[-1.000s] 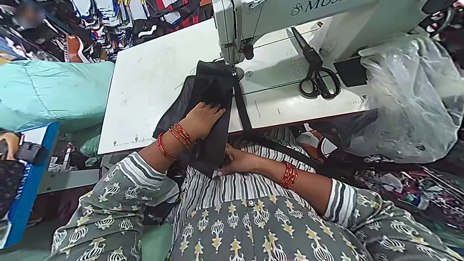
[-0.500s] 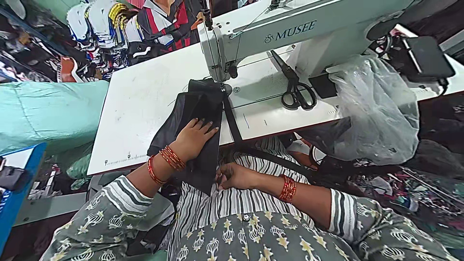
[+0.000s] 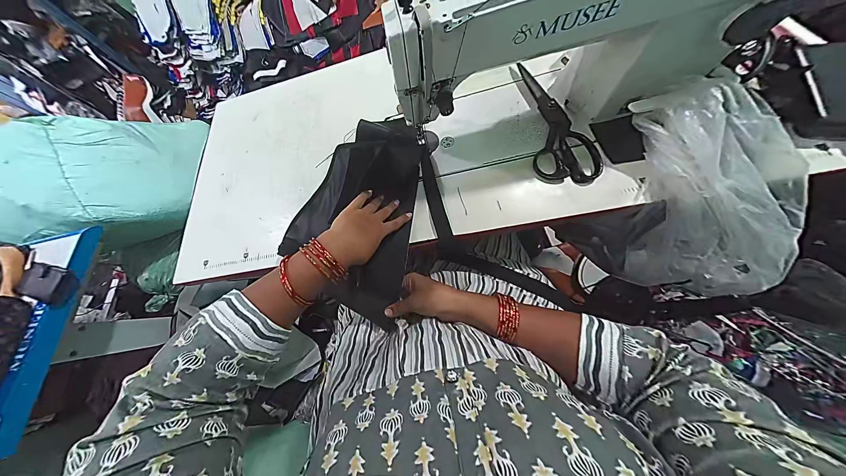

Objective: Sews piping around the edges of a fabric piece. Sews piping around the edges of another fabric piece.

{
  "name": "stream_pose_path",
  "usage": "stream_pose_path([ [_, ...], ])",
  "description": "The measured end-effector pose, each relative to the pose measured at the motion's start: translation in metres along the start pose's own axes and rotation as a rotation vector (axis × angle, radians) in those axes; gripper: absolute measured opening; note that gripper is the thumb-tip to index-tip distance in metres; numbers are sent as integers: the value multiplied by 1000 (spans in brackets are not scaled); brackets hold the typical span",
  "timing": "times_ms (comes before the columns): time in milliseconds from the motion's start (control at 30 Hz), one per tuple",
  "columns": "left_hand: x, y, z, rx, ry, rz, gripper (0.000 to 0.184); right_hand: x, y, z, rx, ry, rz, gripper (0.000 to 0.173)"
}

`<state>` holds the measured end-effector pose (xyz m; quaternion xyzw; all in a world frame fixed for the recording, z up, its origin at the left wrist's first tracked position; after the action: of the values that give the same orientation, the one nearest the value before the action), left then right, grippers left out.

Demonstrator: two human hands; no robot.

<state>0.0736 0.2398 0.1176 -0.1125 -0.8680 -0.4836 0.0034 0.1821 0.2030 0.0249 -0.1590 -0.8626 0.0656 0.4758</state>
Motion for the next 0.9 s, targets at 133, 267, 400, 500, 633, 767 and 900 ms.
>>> stream_pose_path([
  [133, -2, -1, -3, -25, -31, -25, 92, -2, 6, -9, 24, 35, -37, 12],
  [267, -5, -2, -3, -11, -30, -25, 92, 0, 9, -18, 32, 65, -78, 13],
  [400, -7, -3, -2, -11, -21, -79, 91, -1, 11, -21, 47, 74, -72, 11],
  [500, -11, -5, -2, 74, 8, -89, 99, -1, 8, -21, 46, 71, -37, 12],
  [633, -14, -4, -2, 58, 11, -112, 104, 2, 5, -22, 65, 64, 33, 36],
  [767, -16, -5, -4, 65, -1, -80, 99, 5, 8, -22, -28, 35, 80, 30],
  [900, -14, -5, -3, 95, -2, -77, 106, 0, 10, -17, -47, 45, 104, 22],
])
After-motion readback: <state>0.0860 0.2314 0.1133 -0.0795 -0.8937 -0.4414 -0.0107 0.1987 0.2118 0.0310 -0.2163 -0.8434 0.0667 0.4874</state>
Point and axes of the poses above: each hand's wrist, its own z-axis towards the middle knuckle, its own y-axis out of the back of the hand, x = y × z, the point moved 7 cm from there along z, towards the middle knuckle, and after that the axes turned 1 degree about -x, right-handed, at the moved point
